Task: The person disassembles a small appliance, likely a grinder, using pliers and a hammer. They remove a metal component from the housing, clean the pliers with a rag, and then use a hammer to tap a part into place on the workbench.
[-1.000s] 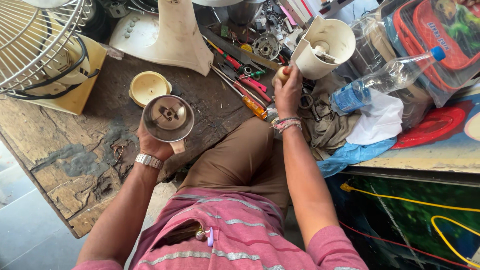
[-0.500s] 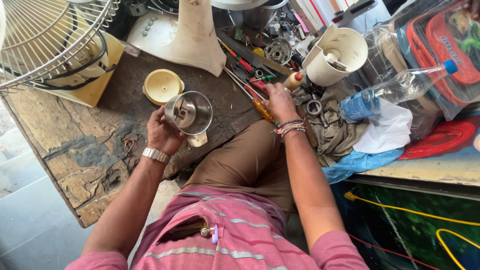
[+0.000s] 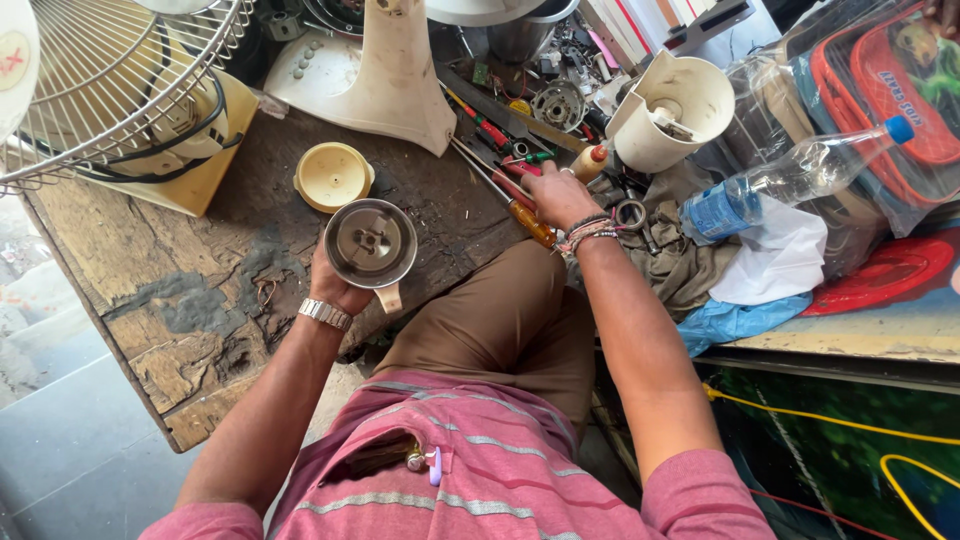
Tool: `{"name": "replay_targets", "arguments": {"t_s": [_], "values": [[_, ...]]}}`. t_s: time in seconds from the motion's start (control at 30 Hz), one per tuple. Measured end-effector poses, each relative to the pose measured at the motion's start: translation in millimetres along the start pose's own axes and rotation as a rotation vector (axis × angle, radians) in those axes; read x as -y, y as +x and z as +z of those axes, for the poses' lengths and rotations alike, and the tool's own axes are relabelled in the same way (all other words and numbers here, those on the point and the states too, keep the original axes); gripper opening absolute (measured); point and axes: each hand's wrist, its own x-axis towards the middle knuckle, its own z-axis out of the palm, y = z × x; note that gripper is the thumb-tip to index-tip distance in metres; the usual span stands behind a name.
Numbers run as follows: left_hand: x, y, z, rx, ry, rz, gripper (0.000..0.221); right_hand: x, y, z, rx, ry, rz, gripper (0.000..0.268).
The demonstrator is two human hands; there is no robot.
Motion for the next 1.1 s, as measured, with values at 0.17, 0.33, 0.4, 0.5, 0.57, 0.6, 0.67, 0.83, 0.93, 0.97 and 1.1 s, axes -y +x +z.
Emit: {"name": "replay_targets", "arguments": {"t_s": [0.17, 0.33, 0.4, 0.5, 0.57, 0.6, 0.67, 0.83, 0.93, 0.97, 1.1], "values": [[2.5, -2.0, -5.6, -0.048, 0.033, -0.016, 0.032, 3.5, -3.0, -5.7, -0.096, 0.002, 0.064, 0.060], [6.8, -5.7, 4.1, -0.067, 0.079, -0.019, 0.032, 9.1, -8.0, -4.4, -0.162, 0.242, 0.102, 0.069], [6.3, -7.1, 12.0, -0.115, 0.131, -0.017, 0.033, 12.4, -2.1, -9.1, -0.155, 0.423, 0.150, 0.075], [6.9, -10.0, 21.7, -0.256, 0.188, -0.054, 0.033, 20.9, 8.0, -14.2, -0.115, 0.428, 0.317, 0.062], [7.7, -11.1, 22.4, -0.205, 0.165, -0.039, 0.034, 26.2, 13.7, -11.9, -0.169, 0.348, 0.375, 0.057], [8.0, -11.0, 20.9, -0.180, 0.153, -0.032, 0.035, 27.4, 15.7, -9.3, -0.195, 0.309, 0.404, 0.062], [7.6, -9.1, 15.3, -0.135, 0.127, 0.041, 0.030, 25.0, 19.3, -4.3, -0.231, 0.364, 0.449, 0.059], [1.4, -5.9, -3.9, -0.112, 0.131, 0.085, 0.028, 5.6, 12.9, 5.9, -0.630, 0.663, 0.330, 0.054], [-0.9, -3.3, 1.2, -0.067, 0.104, 0.091, 0.031, 3.9, 1.2, -5.6, -0.662, 1.105, 0.236, 0.043], [-1.0, -3.2, 4.5, -0.067, 0.102, 0.090, 0.030, 7.5, -4.1, -11.7, -0.648, 1.335, 0.126, 0.036], [-4.6, 0.6, 21.0, -0.185, 0.189, 0.037, 0.038, 22.7, -47.3, -39.2, -0.457, 2.005, -0.103, 0.024]]}}
